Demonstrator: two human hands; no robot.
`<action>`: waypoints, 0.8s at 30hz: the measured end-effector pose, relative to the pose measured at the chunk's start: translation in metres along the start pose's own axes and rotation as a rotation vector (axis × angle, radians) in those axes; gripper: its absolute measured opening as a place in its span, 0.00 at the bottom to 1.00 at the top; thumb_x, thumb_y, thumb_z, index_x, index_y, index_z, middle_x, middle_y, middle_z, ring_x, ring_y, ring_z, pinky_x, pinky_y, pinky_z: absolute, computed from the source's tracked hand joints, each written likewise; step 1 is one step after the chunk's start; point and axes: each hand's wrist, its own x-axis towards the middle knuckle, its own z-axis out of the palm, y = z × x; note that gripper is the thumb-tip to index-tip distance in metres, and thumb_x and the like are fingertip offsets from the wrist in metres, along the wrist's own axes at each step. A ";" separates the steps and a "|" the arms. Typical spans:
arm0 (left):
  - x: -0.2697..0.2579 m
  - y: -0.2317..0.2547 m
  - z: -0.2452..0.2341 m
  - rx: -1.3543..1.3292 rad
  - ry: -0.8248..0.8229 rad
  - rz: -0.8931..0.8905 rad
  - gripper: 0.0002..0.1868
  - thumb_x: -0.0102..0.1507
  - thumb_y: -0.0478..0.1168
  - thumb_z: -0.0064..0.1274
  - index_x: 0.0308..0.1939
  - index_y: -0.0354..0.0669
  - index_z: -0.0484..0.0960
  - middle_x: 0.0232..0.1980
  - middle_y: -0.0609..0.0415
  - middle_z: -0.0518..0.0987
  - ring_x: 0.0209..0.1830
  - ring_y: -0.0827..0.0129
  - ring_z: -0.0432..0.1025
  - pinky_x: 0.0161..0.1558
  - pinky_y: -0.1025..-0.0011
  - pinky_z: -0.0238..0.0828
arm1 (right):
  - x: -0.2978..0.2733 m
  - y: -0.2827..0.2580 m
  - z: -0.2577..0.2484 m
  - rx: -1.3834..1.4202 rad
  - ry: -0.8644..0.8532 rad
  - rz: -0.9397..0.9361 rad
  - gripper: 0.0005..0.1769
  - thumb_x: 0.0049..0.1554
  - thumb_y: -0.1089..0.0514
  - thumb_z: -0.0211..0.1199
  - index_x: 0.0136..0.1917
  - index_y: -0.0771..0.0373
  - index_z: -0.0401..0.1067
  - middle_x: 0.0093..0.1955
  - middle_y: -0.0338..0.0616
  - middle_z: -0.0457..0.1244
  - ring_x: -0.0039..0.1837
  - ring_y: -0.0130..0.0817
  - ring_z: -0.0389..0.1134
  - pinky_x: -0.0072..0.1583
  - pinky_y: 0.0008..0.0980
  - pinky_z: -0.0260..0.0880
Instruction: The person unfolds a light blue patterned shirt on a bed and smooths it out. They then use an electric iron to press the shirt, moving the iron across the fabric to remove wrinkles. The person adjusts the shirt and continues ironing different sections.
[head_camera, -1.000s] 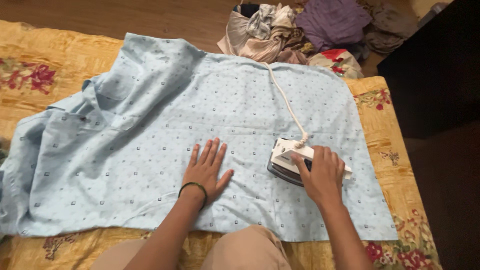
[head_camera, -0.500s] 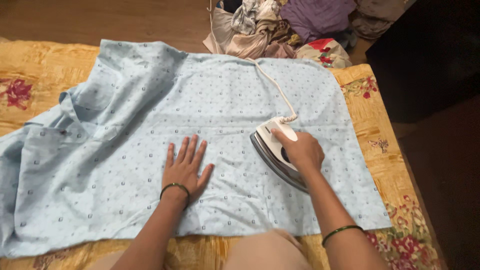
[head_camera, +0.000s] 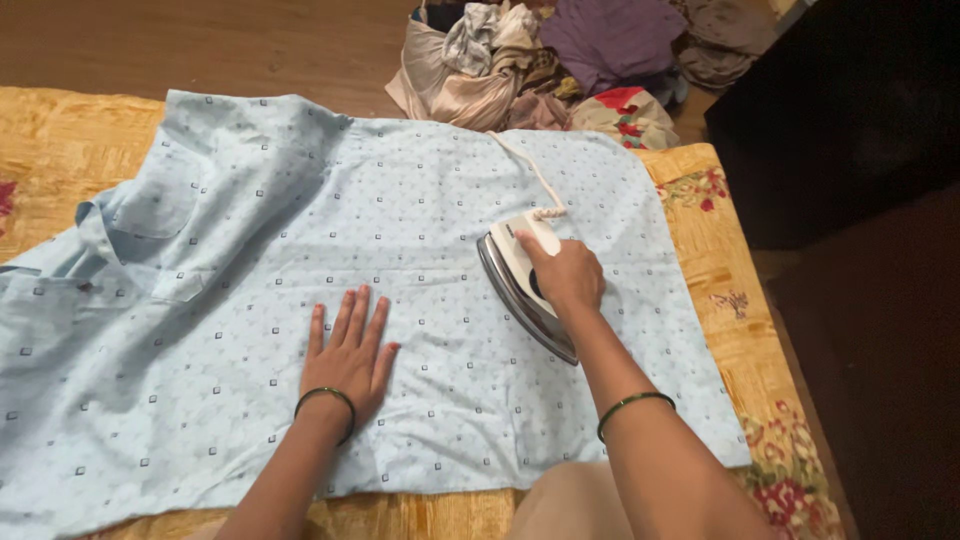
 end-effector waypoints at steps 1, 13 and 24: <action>0.001 -0.003 0.000 0.019 -0.019 0.025 0.36 0.68 0.58 0.26 0.78 0.50 0.45 0.82 0.51 0.41 0.82 0.63 0.34 0.75 0.51 0.21 | 0.001 0.001 0.002 0.014 -0.008 0.003 0.43 0.49 0.19 0.60 0.44 0.64 0.82 0.45 0.58 0.72 0.49 0.54 0.73 0.52 0.49 0.70; -0.038 -0.016 -0.011 -0.062 -0.143 -0.090 0.37 0.68 0.60 0.30 0.79 0.56 0.44 0.84 0.53 0.40 0.83 0.64 0.34 0.77 0.51 0.23 | -0.151 -0.022 0.014 0.072 -0.162 -0.031 0.39 0.49 0.24 0.62 0.42 0.64 0.82 0.41 0.55 0.72 0.46 0.51 0.75 0.50 0.47 0.72; -0.016 -0.022 -0.008 -0.148 -0.035 -0.055 0.42 0.66 0.62 0.33 0.78 0.43 0.47 0.83 0.48 0.43 0.83 0.62 0.36 0.77 0.52 0.23 | -0.161 -0.065 0.010 -0.001 -0.002 0.083 0.35 0.48 0.25 0.63 0.44 0.58 0.83 0.43 0.52 0.73 0.48 0.51 0.74 0.51 0.48 0.72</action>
